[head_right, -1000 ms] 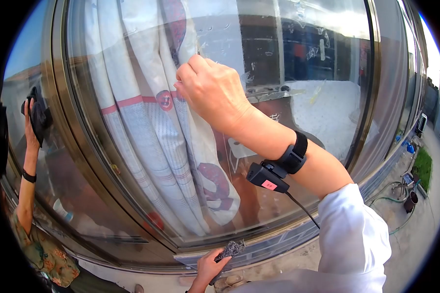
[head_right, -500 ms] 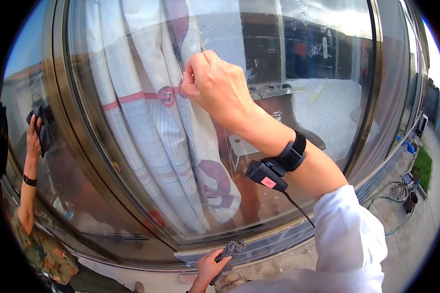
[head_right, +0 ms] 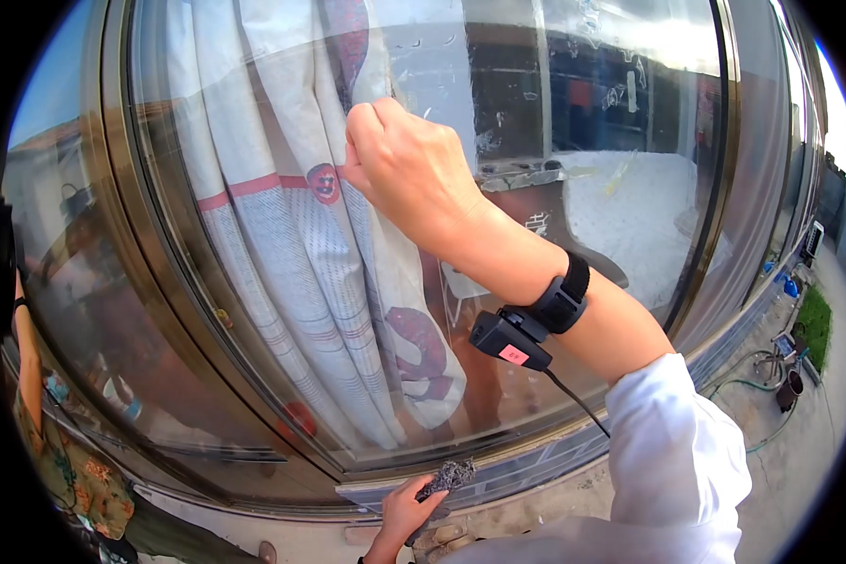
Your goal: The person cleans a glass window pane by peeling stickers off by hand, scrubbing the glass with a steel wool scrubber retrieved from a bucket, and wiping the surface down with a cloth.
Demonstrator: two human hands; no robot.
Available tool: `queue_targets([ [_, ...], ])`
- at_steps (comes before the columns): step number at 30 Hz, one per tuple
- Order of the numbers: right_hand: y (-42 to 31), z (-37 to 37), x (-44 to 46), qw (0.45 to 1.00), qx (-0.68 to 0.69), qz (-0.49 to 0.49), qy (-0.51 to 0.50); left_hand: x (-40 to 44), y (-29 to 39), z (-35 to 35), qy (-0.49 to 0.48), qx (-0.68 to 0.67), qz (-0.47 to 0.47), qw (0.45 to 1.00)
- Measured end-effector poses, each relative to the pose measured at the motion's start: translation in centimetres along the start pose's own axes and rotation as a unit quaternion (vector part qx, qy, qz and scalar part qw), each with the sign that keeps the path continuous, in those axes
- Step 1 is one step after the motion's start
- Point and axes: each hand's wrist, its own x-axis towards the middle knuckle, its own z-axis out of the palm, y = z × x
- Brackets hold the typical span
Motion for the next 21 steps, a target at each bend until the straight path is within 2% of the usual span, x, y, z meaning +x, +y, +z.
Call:
queue_targets([
  [6, 0.4, -0.4, -0.3, 0.998, 0.062, 0.022, 0.010, 0.0, 0.1, -0.3, 0.003, -0.007, 0.005, 1.000],
  [16, -0.3, 0.0, 0.1, 1.000, 0.014, 0.007, 0.013, 0.1, 0.1, -0.6, -0.003, 0.004, 0.009, 1.000],
  [21, -0.6, 0.0, 0.5, 0.999, -0.012, 0.033, -0.011, 0.0, 0.3, -0.5, -0.007, -0.002, 0.005, 1.000],
])
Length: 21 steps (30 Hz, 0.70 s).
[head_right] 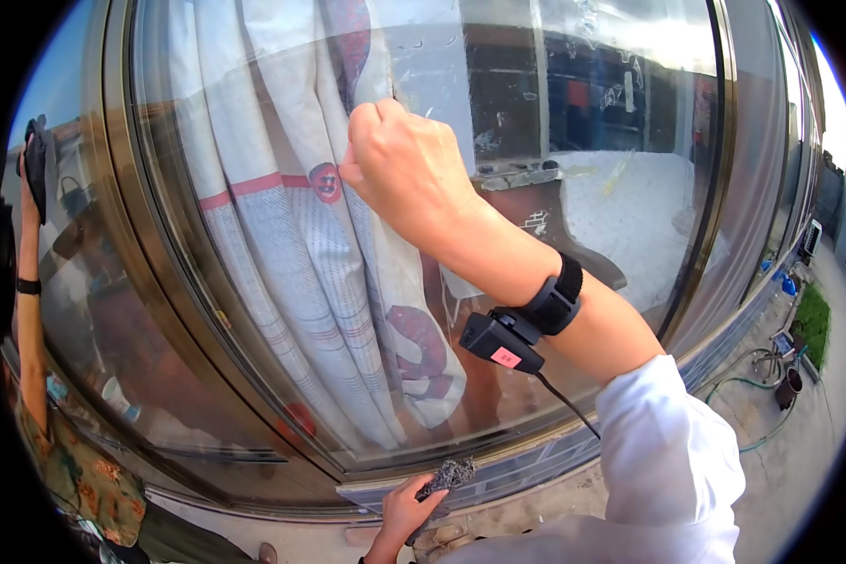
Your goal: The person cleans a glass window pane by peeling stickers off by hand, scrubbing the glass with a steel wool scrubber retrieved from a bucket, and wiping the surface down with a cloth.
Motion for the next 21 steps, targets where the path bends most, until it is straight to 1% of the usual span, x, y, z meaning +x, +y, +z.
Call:
queue_targets([
  [7, 0.3, 0.2, -0.5, 1.000, 0.022, 0.009, 0.018, -0.2, -0.3, 0.1, 0.011, -0.003, 0.000, 1.000],
  [9, 0.5, 0.1, -0.6, 0.998, 0.058, 0.001, 0.014, -0.2, -0.3, 0.0, 0.010, -0.002, -0.006, 1.000],
  [13, 0.4, -0.2, -0.8, 0.997, 0.077, 0.014, 0.018, -0.1, -0.2, -0.3, 0.009, 0.004, -0.008, 1.000],
  [15, 0.1, -0.5, -1.1, 0.994, 0.112, 0.016, 0.003, 0.1, -0.3, -0.2, 0.007, 0.002, -0.012, 1.000],
  [16, 0.1, -0.4, -1.0, 0.994, 0.113, 0.014, 0.004, 0.1, -0.4, -0.1, 0.011, 0.006, -0.008, 1.000],
  [18, 0.2, 0.0, -1.2, 0.997, 0.072, 0.009, 0.005, 0.2, -0.6, 0.0, 0.015, 0.010, -0.002, 1.000],
  [21, 0.1, 0.1, -0.8, 0.999, 0.031, -0.004, 0.012, 0.1, -0.3, -0.1, 0.009, 0.003, -0.013, 1.000],
])
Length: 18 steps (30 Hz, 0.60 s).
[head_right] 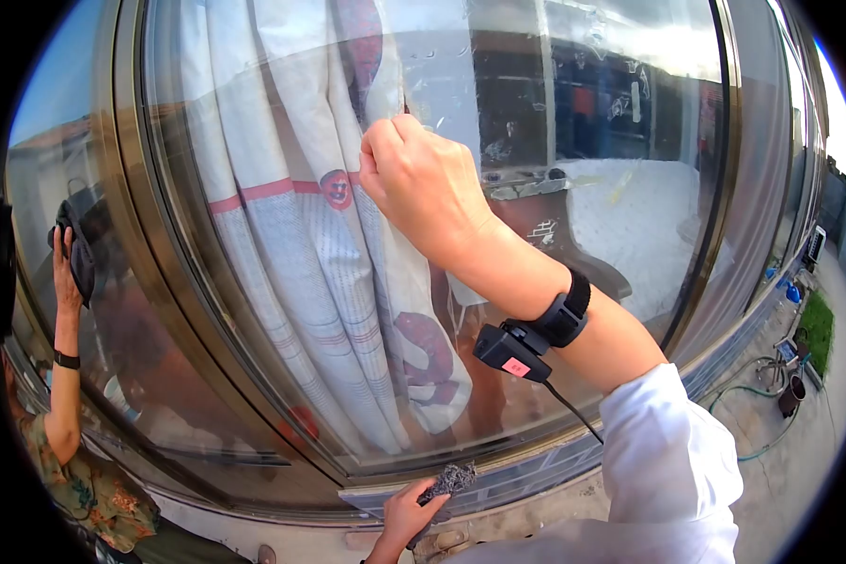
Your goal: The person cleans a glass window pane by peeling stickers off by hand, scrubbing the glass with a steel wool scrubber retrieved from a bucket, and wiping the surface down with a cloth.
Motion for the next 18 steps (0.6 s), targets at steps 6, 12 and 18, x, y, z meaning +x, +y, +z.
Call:
queue_targets([
  [6, -0.2, 0.3, 0.5, 0.999, -0.019, 0.027, -0.007, 0.1, 0.0, 0.1, 0.012, -0.006, 0.010, 1.000],
  [12, 0.2, -0.3, 0.2, 0.997, 0.047, 0.053, -0.019, -0.2, -0.4, 0.0, 0.003, 0.013, -0.003, 1.000],
  [18, -0.1, -1.1, 0.6, 0.996, 0.053, 0.052, -0.041, -0.3, -0.2, -0.3, 0.029, -0.005, -0.004, 1.000],
])
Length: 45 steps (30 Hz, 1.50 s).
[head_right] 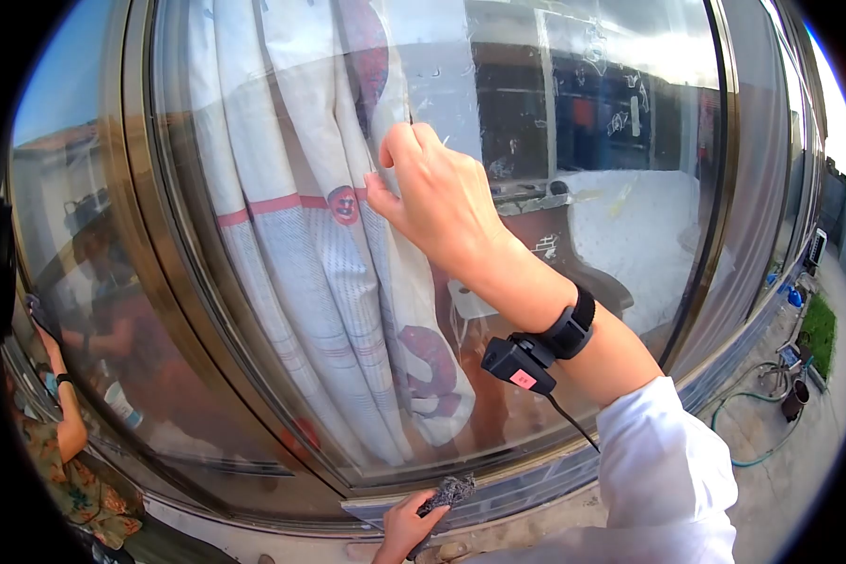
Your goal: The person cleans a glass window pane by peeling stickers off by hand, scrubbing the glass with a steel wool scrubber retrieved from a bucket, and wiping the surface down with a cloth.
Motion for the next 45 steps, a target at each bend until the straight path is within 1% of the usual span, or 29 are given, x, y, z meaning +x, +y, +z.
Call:
queue_targets([
  [4, 0.5, 0.5, 0.5, 1.000, -0.010, -0.016, -0.002, 0.0, -0.5, 0.4, 0.000, 0.008, 0.014, 1.000],
  [7, 0.6, 0.3, 0.7, 1.000, -0.025, 0.002, -0.011, 0.0, -0.2, 0.4, -0.016, 0.008, 0.000, 1.000],
  [10, 0.8, -0.1, 0.7, 1.000, 0.008, 0.003, -0.007, 0.1, -0.2, 0.4, -0.005, 0.012, -0.001, 1.000],
  [12, 0.7, -0.5, 0.4, 0.996, 0.080, 0.036, -0.013, -0.1, -0.2, 0.3, -0.009, 0.009, 0.004, 1.000],
  [13, 0.5, -0.5, 0.2, 0.996, 0.081, 0.036, -0.012, -0.2, -0.3, 0.2, -0.008, 0.010, 0.004, 1.000],
  [15, 0.3, -0.2, -0.3, 0.999, 0.048, -0.005, -0.001, -0.2, -0.4, 0.1, -0.009, 0.007, 0.003, 1.000],
  [19, 0.3, 0.3, -0.3, 1.000, 0.023, -0.012, -0.001, -0.2, -0.3, 0.0, -0.016, 0.003, -0.002, 1.000],
  [21, 0.2, 0.5, -0.2, 0.998, -0.018, -0.050, 0.018, -0.2, -0.4, 0.3, -0.010, 0.003, 0.016, 1.000],
  [24, -0.1, 0.3, 0.2, 0.998, -0.061, -0.029, -0.012, -0.2, 0.0, 0.5, -0.008, 0.001, 0.015, 1.000],
  [27, -0.1, 0.6, 0.5, 0.997, -0.071, -0.017, -0.017, -0.2, 0.6, 0.4, -0.022, 0.008, -0.005, 1.000],
  [31, -0.2, 1.0, 0.5, 0.997, -0.075, -0.011, -0.009, -0.3, 0.2, 0.5, -0.022, 0.000, -0.004, 1.000],
  [34, -0.3, 0.9, 0.4, 0.999, -0.046, -0.010, -0.002, -0.4, -0.2, 0.4, -0.009, -0.021, 0.018, 1.000],
  [36, -0.3, 1.0, 0.2, 1.000, -0.019, -0.007, 0.020, -0.6, 0.0, 0.2, -0.017, -0.013, 0.011, 1.000],
  [45, 0.2, 1.2, -0.2, 0.998, 0.008, 0.003, 0.054, -0.3, 0.1, -0.1, -0.022, -0.021, -0.024, 0.999],
])
